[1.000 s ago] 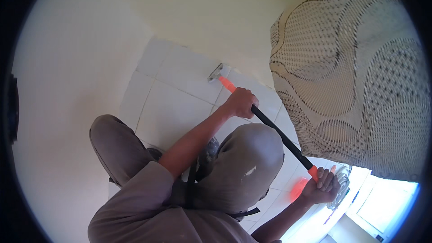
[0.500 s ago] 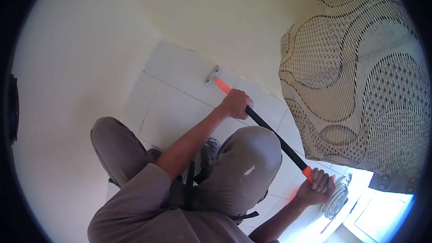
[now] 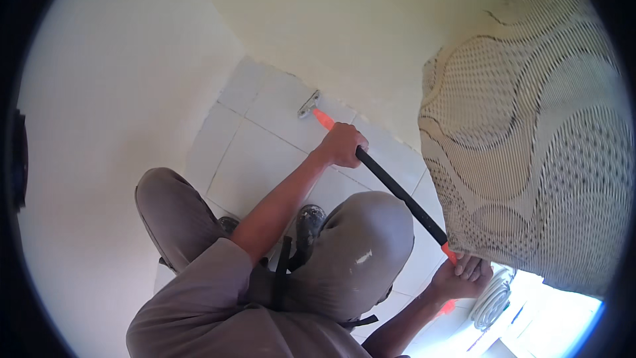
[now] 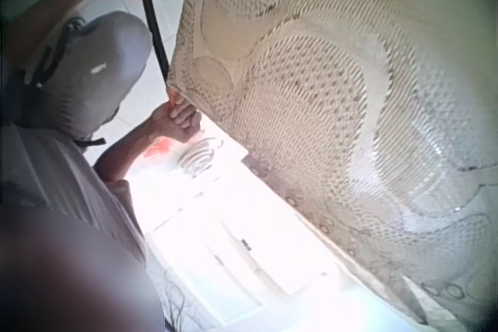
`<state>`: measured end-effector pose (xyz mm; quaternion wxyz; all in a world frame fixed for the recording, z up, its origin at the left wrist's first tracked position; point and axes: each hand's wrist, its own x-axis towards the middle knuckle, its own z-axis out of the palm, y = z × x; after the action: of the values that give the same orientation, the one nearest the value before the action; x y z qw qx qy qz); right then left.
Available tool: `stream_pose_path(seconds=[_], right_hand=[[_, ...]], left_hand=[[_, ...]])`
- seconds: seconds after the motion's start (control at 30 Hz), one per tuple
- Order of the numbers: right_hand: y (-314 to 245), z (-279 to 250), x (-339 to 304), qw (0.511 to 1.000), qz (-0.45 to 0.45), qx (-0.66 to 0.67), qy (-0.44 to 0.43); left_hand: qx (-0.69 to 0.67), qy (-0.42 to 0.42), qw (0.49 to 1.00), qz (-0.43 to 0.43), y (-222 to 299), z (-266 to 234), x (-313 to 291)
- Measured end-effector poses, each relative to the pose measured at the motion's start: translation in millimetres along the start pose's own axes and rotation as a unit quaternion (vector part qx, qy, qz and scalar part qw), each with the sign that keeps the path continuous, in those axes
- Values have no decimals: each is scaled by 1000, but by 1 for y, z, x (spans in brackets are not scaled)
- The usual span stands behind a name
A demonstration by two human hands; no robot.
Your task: The person uses a scraper on a long pole to remove debris or grout residue from a tiled floor.
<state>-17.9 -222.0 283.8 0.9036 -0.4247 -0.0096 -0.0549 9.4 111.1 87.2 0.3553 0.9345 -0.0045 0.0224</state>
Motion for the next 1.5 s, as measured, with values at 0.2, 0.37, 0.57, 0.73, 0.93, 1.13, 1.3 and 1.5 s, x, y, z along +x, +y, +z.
stream_pose_path(seconds=[0.2,0.37,0.57,0.73,0.93,1.13,1.3,1.5], right_hand=[[36,4,1,996,53,64,32],[70,26,-13,998,28,55,26],[15,-7,-16,1000,19,15,1],[-75,-45,-31,996,-43,-72,22],[-112,-95,-32,994,-54,-51,77],[-69,-51,-3,989,-81,-59,106],[-76,-51,-4,992,-47,-87,72],[-85,-80,-5,993,-60,-61,76]], left_hand=[[72,78,994,15,-34,-2,-15],[88,43,995,-17,-59,-21,-18],[7,36,998,50,-21,36,-13],[-20,-34,992,123,60,116,2],[-50,-109,983,135,115,119,6],[-22,-115,989,91,82,74,20],[-22,-111,990,90,83,77,15],[-58,-126,985,104,94,83,20]])
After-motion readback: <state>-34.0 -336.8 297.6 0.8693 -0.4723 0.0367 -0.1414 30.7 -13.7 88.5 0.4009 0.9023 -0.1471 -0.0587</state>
